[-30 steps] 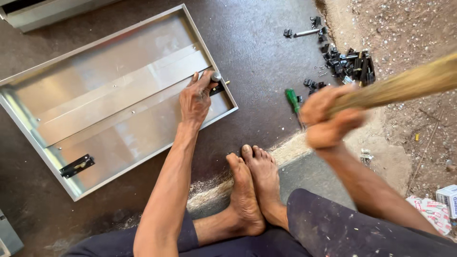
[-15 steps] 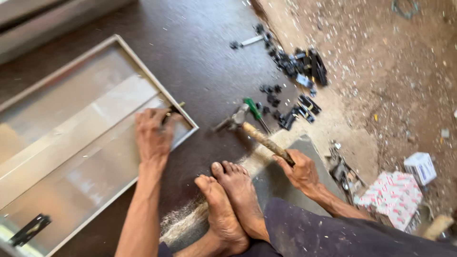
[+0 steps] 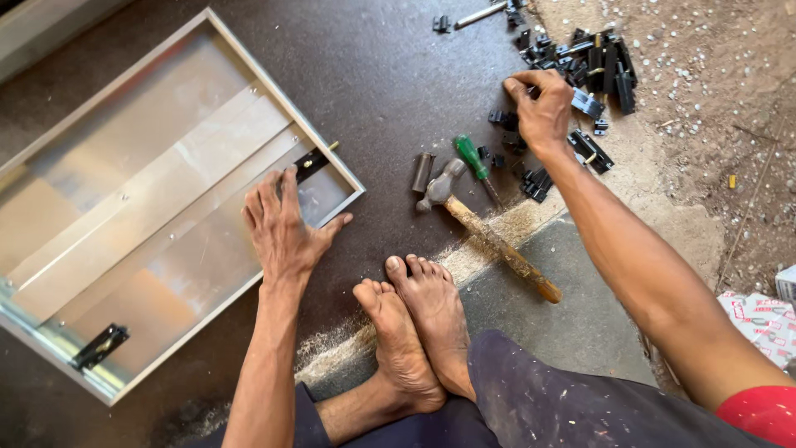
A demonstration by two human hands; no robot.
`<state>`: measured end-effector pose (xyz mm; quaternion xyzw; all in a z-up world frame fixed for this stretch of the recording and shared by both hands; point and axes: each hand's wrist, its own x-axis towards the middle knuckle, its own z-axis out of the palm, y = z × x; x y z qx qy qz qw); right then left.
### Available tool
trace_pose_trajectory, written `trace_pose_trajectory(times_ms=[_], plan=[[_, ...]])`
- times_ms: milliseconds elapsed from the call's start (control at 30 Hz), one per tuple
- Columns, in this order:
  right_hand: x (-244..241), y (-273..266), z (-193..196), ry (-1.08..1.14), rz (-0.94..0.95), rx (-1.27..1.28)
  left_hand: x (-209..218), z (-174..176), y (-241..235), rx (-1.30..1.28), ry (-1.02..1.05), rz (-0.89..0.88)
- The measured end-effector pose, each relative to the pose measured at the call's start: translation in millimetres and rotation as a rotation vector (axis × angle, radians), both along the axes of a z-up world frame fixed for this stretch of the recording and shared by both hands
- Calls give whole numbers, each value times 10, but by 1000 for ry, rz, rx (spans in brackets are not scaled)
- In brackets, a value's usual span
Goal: The person attaches black plastic latches to a metal enclosure cover by hand and by using a hammer, working on the floor.
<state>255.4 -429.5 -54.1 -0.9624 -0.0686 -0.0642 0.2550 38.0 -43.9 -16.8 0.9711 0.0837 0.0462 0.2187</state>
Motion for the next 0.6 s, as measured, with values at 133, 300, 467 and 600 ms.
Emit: trace_pose_trajectory(times_ms=[133, 300, 467, 600], plan=[[-274, 218, 325, -93, 107, 122, -266, 36, 53, 17, 61, 53], [-1476, 1077, 581, -26, 532, 197, -591, 326, 230, -176, 111, 70], [-1240, 2151, 226, 88, 786, 227, -139, 1144, 576, -240, 8, 81], [-988, 2539, 199, 41, 746, 132, 193, 1517, 801, -166, -240, -1]])
